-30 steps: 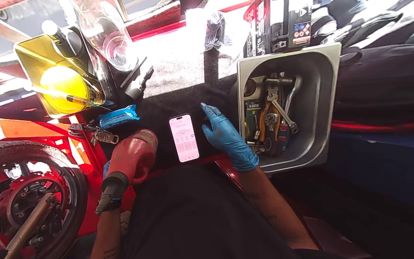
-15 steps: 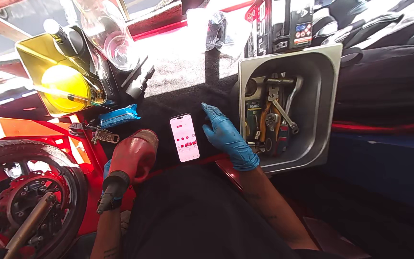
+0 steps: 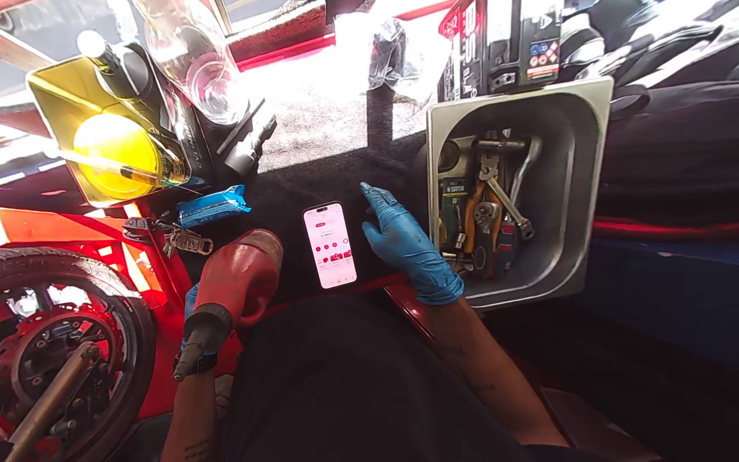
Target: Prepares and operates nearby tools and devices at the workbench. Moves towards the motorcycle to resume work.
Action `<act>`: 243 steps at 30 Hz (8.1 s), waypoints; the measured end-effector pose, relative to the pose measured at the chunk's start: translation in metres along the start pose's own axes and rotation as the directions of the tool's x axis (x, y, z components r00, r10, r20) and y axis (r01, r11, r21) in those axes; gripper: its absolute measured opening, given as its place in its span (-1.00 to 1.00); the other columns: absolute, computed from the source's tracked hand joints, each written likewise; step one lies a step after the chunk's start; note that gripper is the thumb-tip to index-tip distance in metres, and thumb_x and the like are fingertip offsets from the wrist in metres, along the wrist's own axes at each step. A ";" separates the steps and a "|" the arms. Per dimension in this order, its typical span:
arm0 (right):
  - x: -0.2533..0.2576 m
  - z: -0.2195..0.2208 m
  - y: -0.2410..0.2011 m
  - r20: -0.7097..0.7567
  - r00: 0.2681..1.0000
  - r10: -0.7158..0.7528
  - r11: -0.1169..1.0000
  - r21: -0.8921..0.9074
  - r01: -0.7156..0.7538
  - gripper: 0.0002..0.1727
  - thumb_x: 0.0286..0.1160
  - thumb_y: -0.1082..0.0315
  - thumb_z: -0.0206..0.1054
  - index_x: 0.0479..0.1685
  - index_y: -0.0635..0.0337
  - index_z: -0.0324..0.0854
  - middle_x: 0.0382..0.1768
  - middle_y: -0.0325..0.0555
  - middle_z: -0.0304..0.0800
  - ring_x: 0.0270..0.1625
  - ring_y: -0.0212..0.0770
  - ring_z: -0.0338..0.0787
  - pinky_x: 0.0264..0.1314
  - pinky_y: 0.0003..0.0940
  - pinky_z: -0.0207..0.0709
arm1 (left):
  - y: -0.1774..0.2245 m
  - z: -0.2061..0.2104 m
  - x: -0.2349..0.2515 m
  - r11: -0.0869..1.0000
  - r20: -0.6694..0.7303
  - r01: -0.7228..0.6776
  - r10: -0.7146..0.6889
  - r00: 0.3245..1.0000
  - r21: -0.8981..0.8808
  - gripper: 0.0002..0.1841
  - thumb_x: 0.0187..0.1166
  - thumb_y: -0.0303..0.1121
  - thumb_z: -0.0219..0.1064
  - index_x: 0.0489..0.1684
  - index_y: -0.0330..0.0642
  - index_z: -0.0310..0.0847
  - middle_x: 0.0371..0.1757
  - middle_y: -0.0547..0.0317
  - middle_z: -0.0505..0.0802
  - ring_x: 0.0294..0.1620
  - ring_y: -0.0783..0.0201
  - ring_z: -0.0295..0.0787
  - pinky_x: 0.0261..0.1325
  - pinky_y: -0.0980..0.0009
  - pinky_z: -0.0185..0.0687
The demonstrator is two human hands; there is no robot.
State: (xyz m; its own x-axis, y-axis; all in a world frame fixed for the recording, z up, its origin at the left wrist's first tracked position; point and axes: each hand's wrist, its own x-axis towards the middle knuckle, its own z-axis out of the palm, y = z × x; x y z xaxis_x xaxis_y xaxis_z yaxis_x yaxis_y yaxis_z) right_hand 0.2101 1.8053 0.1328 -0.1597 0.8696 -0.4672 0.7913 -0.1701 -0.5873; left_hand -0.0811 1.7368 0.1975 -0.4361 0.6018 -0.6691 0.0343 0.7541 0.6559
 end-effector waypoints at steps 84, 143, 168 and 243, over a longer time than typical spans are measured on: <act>-0.047 0.034 -0.008 -0.128 0.991 0.046 0.963 -0.258 -0.078 0.10 0.38 -0.29 0.37 0.88 0.14 0.09 0.60 0.10 0.55 0.68 0.15 0.46 0.75 0.22 0.14 | -0.086 -0.055 0.068 0.951 0.350 -0.056 0.166 0.922 -0.304 -0.60 0.88 -0.38 -0.08 -0.32 -0.21 0.67 -0.61 0.27 0.83 -0.70 0.44 0.73 -0.60 0.54 0.68; -0.049 0.033 -0.016 0.047 0.995 0.090 0.912 -0.406 -0.063 0.52 -0.11 -0.44 0.61 0.97 0.04 -0.21 0.81 0.15 0.18 0.83 0.25 0.16 0.75 0.41 0.00 | -0.087 -0.056 0.069 0.950 0.359 -0.062 0.176 0.917 -0.306 -0.61 0.87 -0.38 -0.07 -0.34 -0.20 0.66 -0.61 0.27 0.84 -0.70 0.44 0.72 -0.60 0.56 0.67; -0.038 0.039 -0.035 -0.098 0.981 0.169 0.915 -0.354 -0.193 0.41 0.12 -0.58 0.36 0.93 0.16 -0.12 0.65 0.31 0.40 0.68 0.33 0.39 0.69 0.31 0.18 | -0.086 -0.056 0.068 0.948 0.355 -0.063 0.178 0.918 -0.313 -0.61 0.87 -0.38 -0.07 -0.31 -0.21 0.69 -0.60 0.27 0.83 -0.69 0.44 0.71 -0.60 0.54 0.67; -0.031 0.006 -0.024 -0.040 0.982 0.184 0.967 -0.170 -0.189 -0.30 0.77 0.24 0.01 0.93 -0.04 0.02 0.44 -0.09 0.76 0.43 0.03 0.74 0.52 0.06 0.49 | -0.085 -0.056 0.068 0.951 0.350 -0.064 0.173 0.921 -0.302 -0.61 0.87 -0.39 -0.06 -0.31 -0.21 0.69 -0.61 0.29 0.84 -0.69 0.45 0.73 -0.59 0.55 0.68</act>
State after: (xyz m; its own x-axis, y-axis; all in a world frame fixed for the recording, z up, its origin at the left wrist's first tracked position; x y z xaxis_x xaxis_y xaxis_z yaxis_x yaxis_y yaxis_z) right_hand 0.1927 1.7791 0.1573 0.0130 0.8413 -0.5404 0.8959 -0.2498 -0.3673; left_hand -0.1639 1.6989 0.1158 -0.0813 0.7765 -0.6248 -0.2115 0.5992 0.7722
